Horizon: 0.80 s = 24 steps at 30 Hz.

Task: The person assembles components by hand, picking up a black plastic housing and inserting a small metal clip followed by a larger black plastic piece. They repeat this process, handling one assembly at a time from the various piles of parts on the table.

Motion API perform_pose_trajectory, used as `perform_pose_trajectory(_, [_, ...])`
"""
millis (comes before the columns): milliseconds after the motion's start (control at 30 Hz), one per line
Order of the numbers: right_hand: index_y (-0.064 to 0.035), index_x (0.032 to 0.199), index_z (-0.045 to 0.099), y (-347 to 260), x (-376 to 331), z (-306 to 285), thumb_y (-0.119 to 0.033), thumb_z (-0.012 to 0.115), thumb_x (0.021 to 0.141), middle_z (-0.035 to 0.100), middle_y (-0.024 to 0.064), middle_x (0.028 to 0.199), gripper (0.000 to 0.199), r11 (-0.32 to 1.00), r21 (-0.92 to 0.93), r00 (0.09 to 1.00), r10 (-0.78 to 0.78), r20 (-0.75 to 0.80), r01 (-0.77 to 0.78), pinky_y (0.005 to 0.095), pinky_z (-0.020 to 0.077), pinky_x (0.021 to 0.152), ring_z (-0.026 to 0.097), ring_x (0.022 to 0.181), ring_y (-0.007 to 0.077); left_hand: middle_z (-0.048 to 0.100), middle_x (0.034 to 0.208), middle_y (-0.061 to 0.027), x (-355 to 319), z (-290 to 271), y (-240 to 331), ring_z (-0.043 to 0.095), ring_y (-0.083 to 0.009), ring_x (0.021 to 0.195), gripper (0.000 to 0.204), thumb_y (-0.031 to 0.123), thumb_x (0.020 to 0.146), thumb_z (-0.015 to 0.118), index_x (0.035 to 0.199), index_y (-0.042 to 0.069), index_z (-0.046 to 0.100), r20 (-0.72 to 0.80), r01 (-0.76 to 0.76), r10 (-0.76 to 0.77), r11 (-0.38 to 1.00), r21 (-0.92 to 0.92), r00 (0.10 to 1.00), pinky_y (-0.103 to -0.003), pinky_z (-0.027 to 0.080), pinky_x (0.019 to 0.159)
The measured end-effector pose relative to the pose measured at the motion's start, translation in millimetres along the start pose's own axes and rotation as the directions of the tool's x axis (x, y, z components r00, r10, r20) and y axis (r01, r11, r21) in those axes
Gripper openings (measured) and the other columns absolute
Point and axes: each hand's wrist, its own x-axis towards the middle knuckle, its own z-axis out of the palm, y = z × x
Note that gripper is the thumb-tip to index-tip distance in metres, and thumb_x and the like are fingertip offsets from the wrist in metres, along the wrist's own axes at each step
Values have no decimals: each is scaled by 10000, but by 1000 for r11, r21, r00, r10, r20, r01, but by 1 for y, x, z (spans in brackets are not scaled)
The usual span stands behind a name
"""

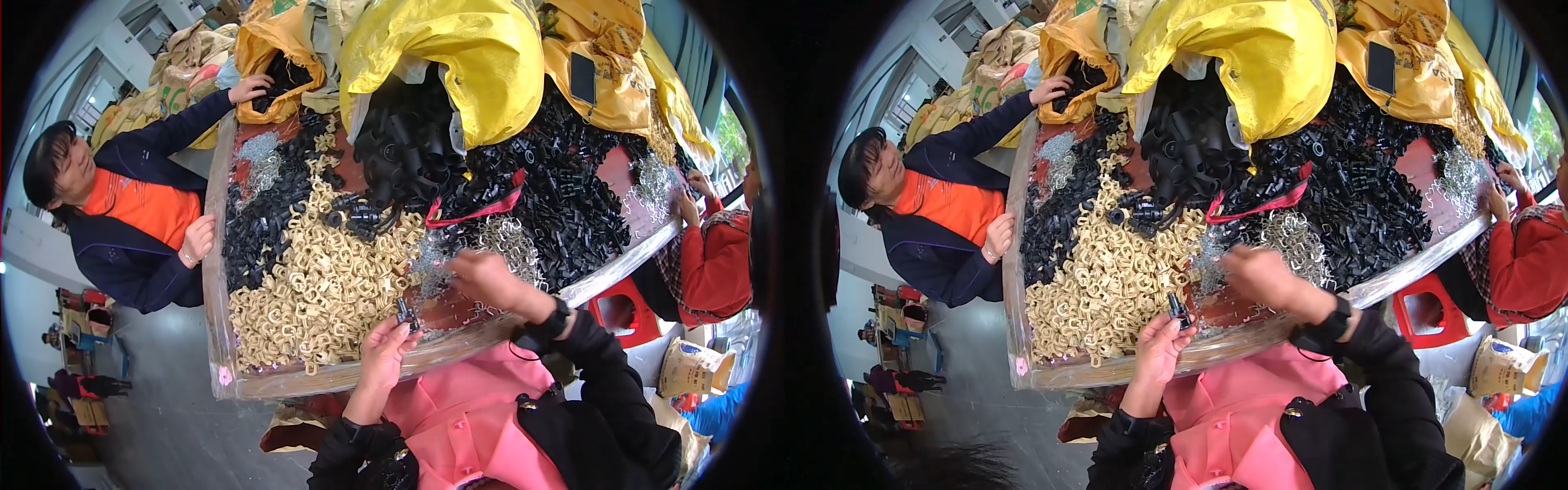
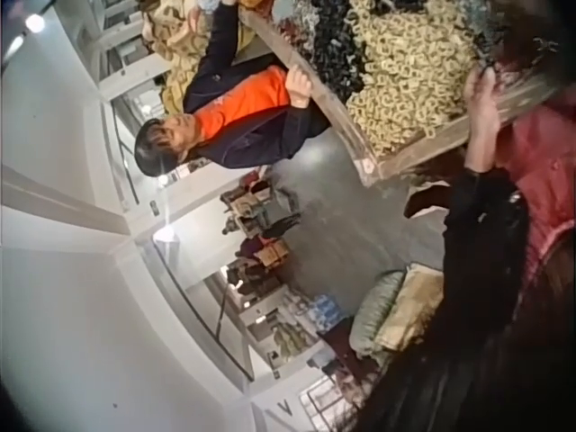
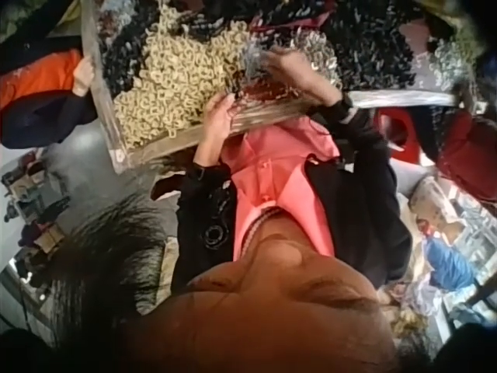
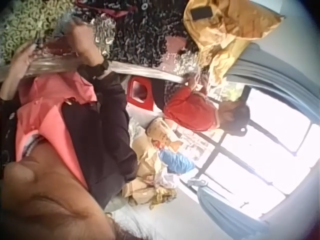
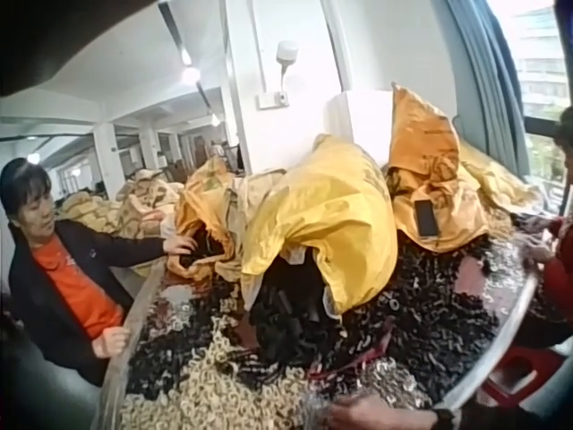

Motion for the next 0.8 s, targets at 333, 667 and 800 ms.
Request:
perform_pose_trajectory(333, [-62, 820, 552, -29, 33, 36, -147, 563, 775, 533, 51, 740, 97, 979, 125, 982, -170, 80, 159, 306, 444, 527, 556, 609, 183, 605, 945, -116, -17, -17, 3, 601, -199, 849, 157, 23, 815, 526, 967, 12, 561, -36, -157, 155, 986, -62, 987, -270, 511, 706])
perform_pose_trajectory(667, [-19, 935, 531, -46, -11, 20, -106, 547, 835, 524, -19, 819, 134, 87, 884, 888, 18, 460, -460, 228, 426, 599, 487, 674, 73, 593, 966, -96, -7, 13, -2, 576, -179, 887, 176, 33, 810, 533, 984, 13, 552, 138, -134, 170, 963, -235, 976, -325, 458, 842])
perform_pose_trajectory(800, [-24, 977, 511, -52, -19, 9, -112, 555, 830, 538, 5, 823, 177, 551, 834, 999, 24, 34, -41, 223, 440, 628, 513, 695, 80, 590, 969, -84, -9, 27, 0, 569, -170, 899, 188, 47, 814, 533, 997, 5, 544, 142, -52, 94, 960, -274, 985, -305, 455, 846])
